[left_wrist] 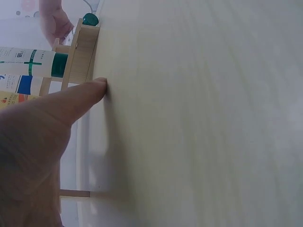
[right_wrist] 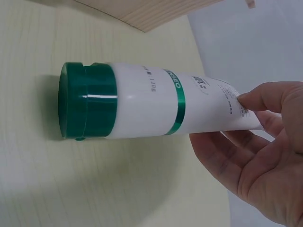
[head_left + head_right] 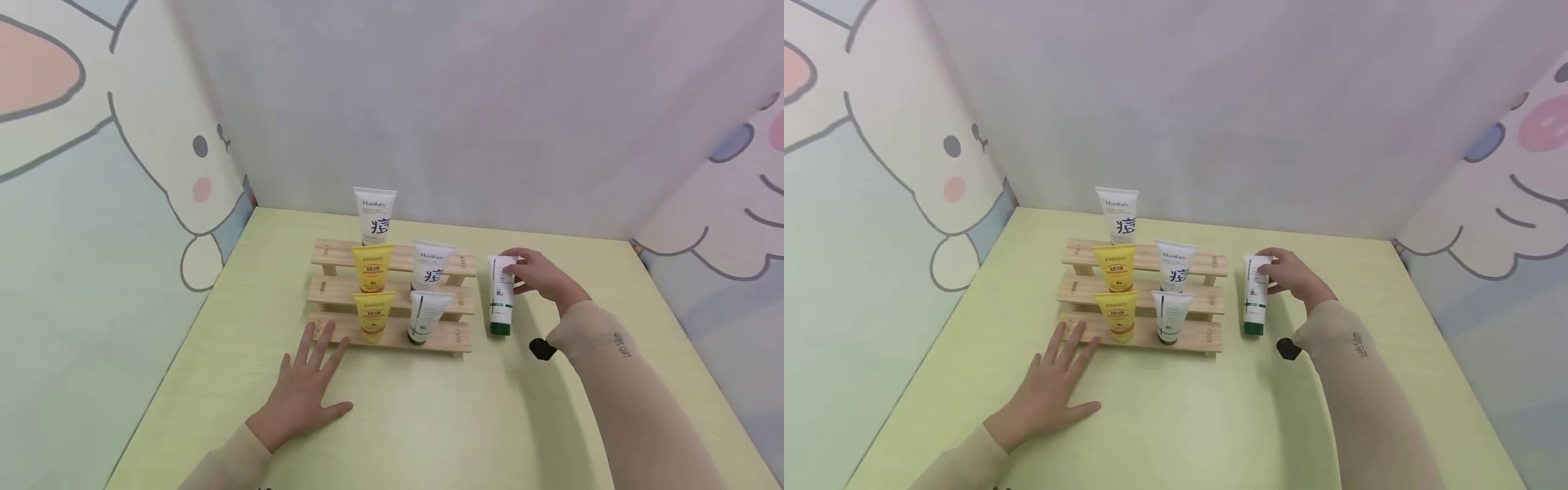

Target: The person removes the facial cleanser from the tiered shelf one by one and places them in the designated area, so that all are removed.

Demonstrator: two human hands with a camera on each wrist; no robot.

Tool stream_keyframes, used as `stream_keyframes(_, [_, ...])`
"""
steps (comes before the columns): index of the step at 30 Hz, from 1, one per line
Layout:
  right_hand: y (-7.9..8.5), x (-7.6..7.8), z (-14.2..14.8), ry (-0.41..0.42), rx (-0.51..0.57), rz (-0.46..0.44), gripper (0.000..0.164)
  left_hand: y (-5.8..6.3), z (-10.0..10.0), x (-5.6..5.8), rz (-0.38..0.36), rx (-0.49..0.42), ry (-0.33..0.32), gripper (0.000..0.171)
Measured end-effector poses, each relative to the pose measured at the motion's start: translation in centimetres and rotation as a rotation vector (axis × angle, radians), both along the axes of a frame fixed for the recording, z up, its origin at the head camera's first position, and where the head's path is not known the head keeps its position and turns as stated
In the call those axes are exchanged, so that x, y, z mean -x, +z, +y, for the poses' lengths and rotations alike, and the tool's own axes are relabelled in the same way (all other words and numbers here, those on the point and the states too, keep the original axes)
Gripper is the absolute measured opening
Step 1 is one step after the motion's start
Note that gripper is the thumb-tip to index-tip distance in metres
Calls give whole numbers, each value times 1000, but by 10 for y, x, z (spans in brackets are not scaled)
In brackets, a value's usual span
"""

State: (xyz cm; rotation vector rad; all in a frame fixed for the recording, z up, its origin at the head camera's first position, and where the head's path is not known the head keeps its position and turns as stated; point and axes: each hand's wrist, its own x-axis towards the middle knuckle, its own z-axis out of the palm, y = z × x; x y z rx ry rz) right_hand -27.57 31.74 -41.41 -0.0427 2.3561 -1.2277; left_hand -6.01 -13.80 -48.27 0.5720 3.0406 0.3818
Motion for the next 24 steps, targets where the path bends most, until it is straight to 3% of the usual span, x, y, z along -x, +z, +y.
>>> stream_keyframes(7, [-12,9,-10,35,-41,-56,54,0,1,0,0,1,0,106])
stream_keyframes(14, [-23,15,-10,-1,-90,-90,57,-1,1,0,10,14,1,107])
stream_keyframes(24, [-19,12,-7,-35,-228,-18,64,2,2,0,0,13,5,106])
